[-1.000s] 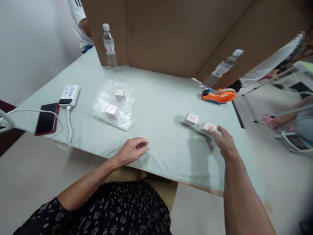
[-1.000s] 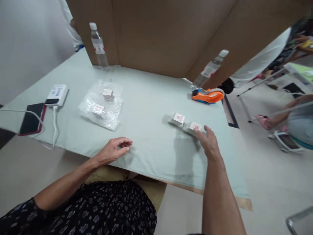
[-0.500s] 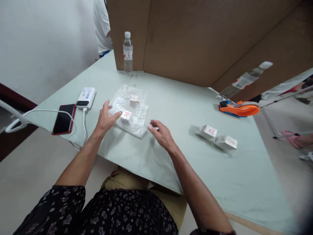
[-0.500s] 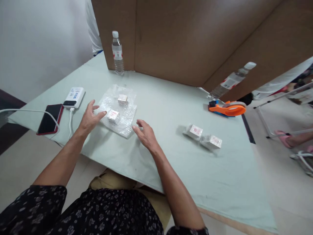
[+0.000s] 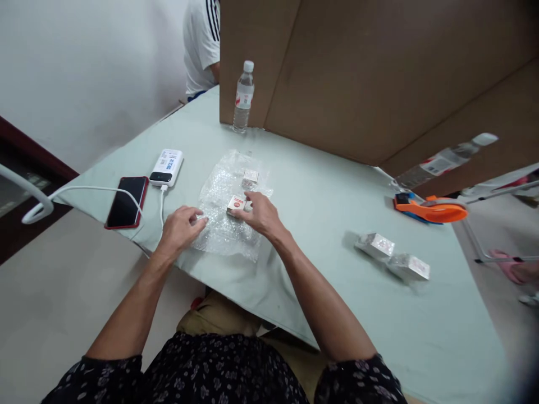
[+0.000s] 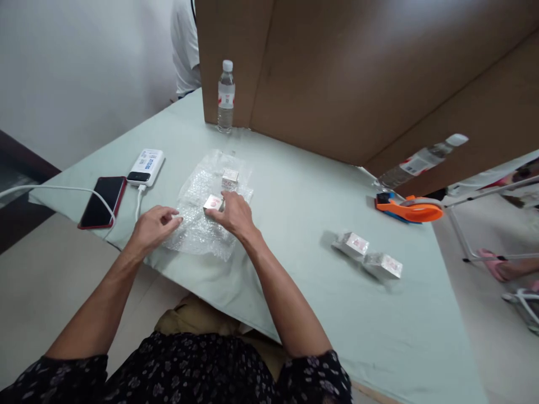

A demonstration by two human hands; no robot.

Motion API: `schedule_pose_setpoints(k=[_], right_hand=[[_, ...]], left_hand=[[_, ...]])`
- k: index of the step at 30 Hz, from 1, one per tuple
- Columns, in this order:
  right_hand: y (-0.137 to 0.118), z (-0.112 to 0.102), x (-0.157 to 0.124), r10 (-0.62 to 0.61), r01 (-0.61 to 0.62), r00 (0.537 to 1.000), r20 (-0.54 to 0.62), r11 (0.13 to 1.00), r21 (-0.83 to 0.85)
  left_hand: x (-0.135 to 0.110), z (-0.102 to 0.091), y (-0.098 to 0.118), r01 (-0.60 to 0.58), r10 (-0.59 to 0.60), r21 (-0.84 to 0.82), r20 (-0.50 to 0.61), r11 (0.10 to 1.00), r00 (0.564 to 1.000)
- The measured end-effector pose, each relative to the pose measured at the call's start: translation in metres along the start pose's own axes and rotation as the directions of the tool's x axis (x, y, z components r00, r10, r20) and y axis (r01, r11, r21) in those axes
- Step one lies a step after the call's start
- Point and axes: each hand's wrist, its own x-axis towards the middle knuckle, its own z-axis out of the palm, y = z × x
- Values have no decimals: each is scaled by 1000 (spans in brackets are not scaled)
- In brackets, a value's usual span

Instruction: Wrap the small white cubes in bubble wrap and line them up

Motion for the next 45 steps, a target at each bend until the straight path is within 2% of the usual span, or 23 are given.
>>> schedule_pose_setpoints(k=[1,3,6,8,11,15,19,22,24,27,30,33,38,42,45], right_hand=[[-5,5,3,6,-4,999,37,999,-49],[-10,14,0,28,-22,998,53,994,-107],[-8,18,-25,12,-11,1000,13,996,-91],[0,15,-50,-30,30,1000,-1,997,-70],[16,5,-91,-55,53,998,-38,997,-48],[37,-15,-140,-10,7,992,-126,1000,-22],[52,-40,-173,20,-28,973,-230,999,-27],[61,-57,-189,41,-51,960,-277,998,-27],[66,-66,-195,58,-63,952,-300,998,-7],[69,-72,-196,70,-62,950,-303,997,35],[69,-66,-189,35,-28,974,-224,999,32],[68,-51,-180,36,-35,993,-112,999,7],[71,-37,-174,80,-80,994,-80,997,5],[75,-40,-170,57,-56,993,-100,998,8],[77,-41,-166,76,-75,995,-71,997,12]], left_hand=[[2,1,2,14,-11,98,-32,995,999],[4,3,5,58,-57,233,-11,971,998],[0,7,10,94,-120,258,88,962,989],[-9,12,14,75,-97,165,127,983,987],[-31,28,24,33,-17,-77,208,997,978],[-56,50,44,96,42,-352,364,931,931],[-65,68,75,194,38,-463,446,865,894],[-65,82,93,207,49,-467,479,860,877],[-65,90,99,156,79,-426,484,891,872],[-63,97,98,-1,141,-302,444,953,885],[-62,94,96,-129,164,-111,414,985,895],[-61,88,98,-209,163,76,398,975,903],[-59,83,103,-272,139,261,435,926,890],[-58,83,103,-291,129,315,447,904,885],[-57,83,101,-290,122,324,452,901,883]])
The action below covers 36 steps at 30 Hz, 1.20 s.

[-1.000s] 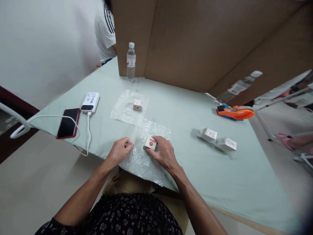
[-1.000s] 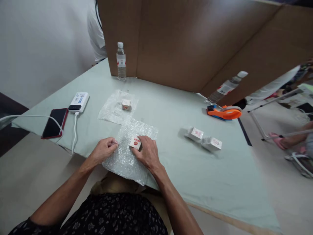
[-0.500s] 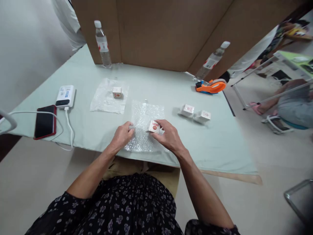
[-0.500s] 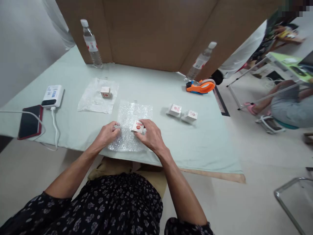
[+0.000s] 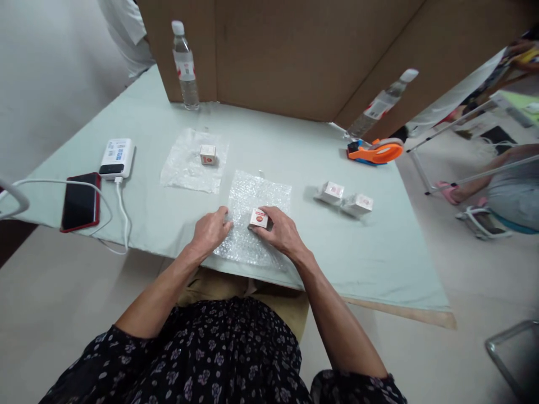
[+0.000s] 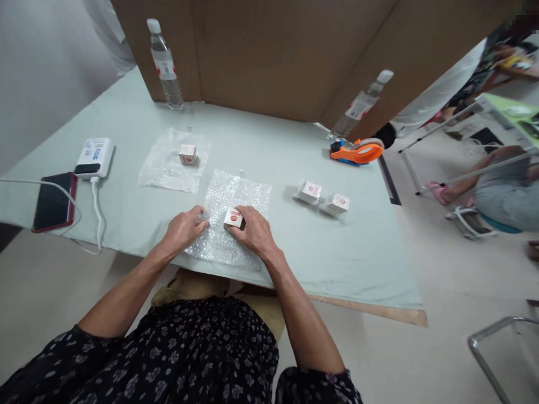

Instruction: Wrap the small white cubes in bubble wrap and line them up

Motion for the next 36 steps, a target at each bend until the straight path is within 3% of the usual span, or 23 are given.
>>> schedule_pose_setpoints(k=[9,20,23,26,28,32,36], right_hand=[[0,4,4,-40,40,999,-2,998,42],[-1,3,11,31,-31,999,30,1000,1],[-2,-1,9,24,-24,999,27,1000,8],[-7,-13,-10,17,-13,998,-63,998,66],[-14,-20,-33,-30,37,993,-113,998,55],[-26,-16,-78,-217,216,976,19,956,-198],[-29,4,-89,-228,221,973,22,908,-355]], left_hand=[[-1,3,-5,-18,17,-28,-35,999,999],[-2,5,-5,-22,17,-78,-69,997,997],[-14,0,-8,-50,38,-83,-141,995,989],[-38,-8,-15,-143,117,-64,-302,988,946],[-56,-11,-18,-277,254,-21,-339,961,906],[-78,0,-12,-547,554,94,-201,832,808],[-76,19,0,-570,580,107,-125,815,805]])
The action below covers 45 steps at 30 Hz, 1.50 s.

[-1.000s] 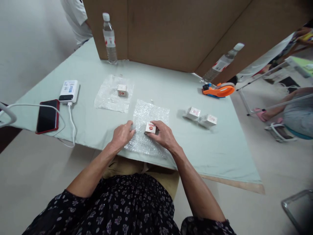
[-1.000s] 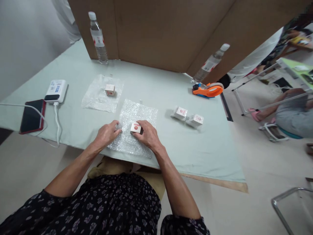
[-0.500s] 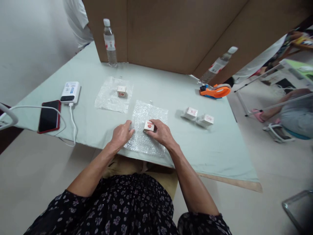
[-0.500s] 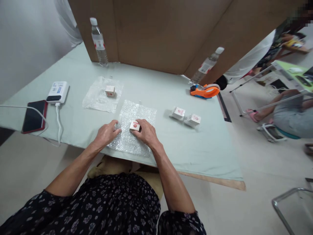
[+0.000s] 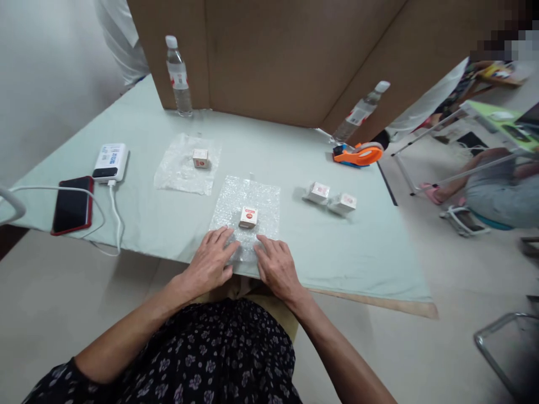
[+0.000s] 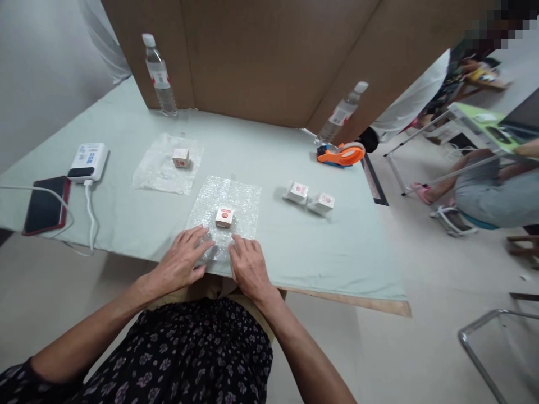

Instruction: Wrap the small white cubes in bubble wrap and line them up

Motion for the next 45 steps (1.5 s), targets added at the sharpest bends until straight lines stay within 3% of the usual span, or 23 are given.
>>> schedule_pose_setpoints(k=[5,8,12,16,20,23,32,34,37,38,39,41,43,45], right_hand=[[8,2,16,141,-112,974,-175,980,167],[19,-6,29,247,-167,948,-200,922,349],[42,-11,52,355,-217,925,-133,783,583],[64,-1,74,466,-302,885,-1,575,761],[72,13,82,454,-290,883,115,337,896],[66,16,76,466,-296,874,140,280,913],[42,19,42,532,-298,843,73,349,888],[40,11,36,581,-307,813,-24,464,831],[27,-10,29,576,-327,744,-339,756,567],[20,-15,29,502,-308,768,-399,834,457],[13,-19,30,405,-265,823,-398,894,361],[-1,-20,35,231,-169,933,-275,959,229],[-9,-13,42,180,-157,973,-147,975,155],[-9,-4,47,205,-193,973,-103,974,123]], left_hand=[[25,4,-4,55,-54,2,-135,998,989],[48,-1,-13,82,-92,-62,-191,995,977],[80,-13,-27,109,-145,-263,-122,958,982],[105,-17,-35,206,-237,-494,0,845,972],[115,-5,-38,222,-275,-651,23,726,961],[112,0,-38,207,-273,-714,23,669,962],[87,-3,-25,244,-242,-719,109,651,964],[88,-4,-25,247,-240,-703,111,667,964],[92,-6,-26,245,-226,-665,116,705,967],[95,-7,-27,236,-214,-651,114,721,970],[97,-7,-28,223,-199,-637,111,738,974],[101,-9,-32,195,-162,-619,110,761,981],[102,-12,-39,189,-149,-625,117,757,982],[99,-16,-49,221,-180,-645,130,732,975]])
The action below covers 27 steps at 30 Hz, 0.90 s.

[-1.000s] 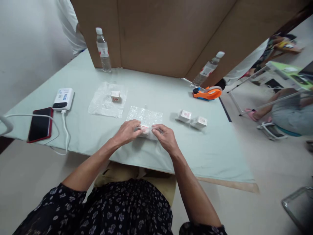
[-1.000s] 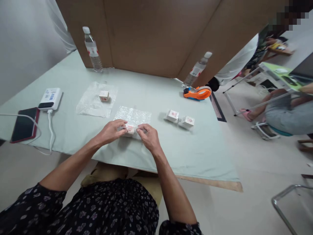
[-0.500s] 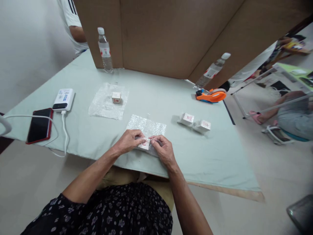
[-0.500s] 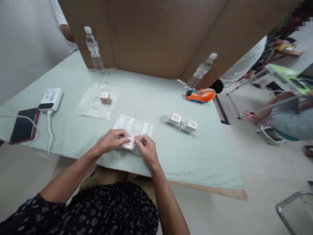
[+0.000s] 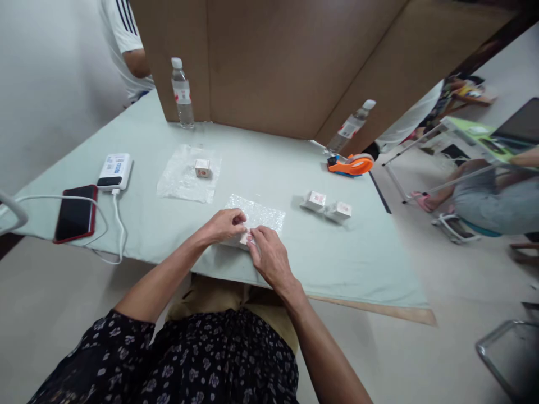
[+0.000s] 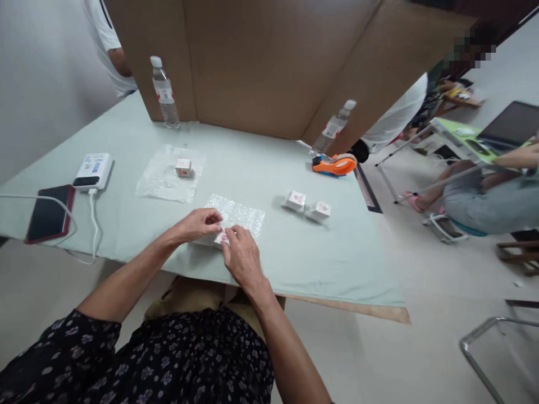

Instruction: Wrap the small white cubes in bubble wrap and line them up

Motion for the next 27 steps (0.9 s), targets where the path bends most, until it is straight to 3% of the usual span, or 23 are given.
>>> schedule_pose_setpoints(k=[6,12,18,22,27], right_hand=[[14,0,14,-28,25,996,80,999,40],[10,-15,27,-7,12,977,214,1000,-23],[-8,-25,32,61,9,945,322,977,-212],[-19,-26,32,46,125,924,378,901,-415],[-20,-25,34,-33,237,915,403,850,-470]], left_hand=[[-22,-26,-23,190,-179,46,-174,981,968],[-35,-25,-19,359,-296,228,-269,905,917],[-28,-18,-18,385,-343,332,-180,861,922],[-19,-14,-25,403,-350,316,-212,859,912],[-20,-7,-18,369,-317,243,-228,897,920]])
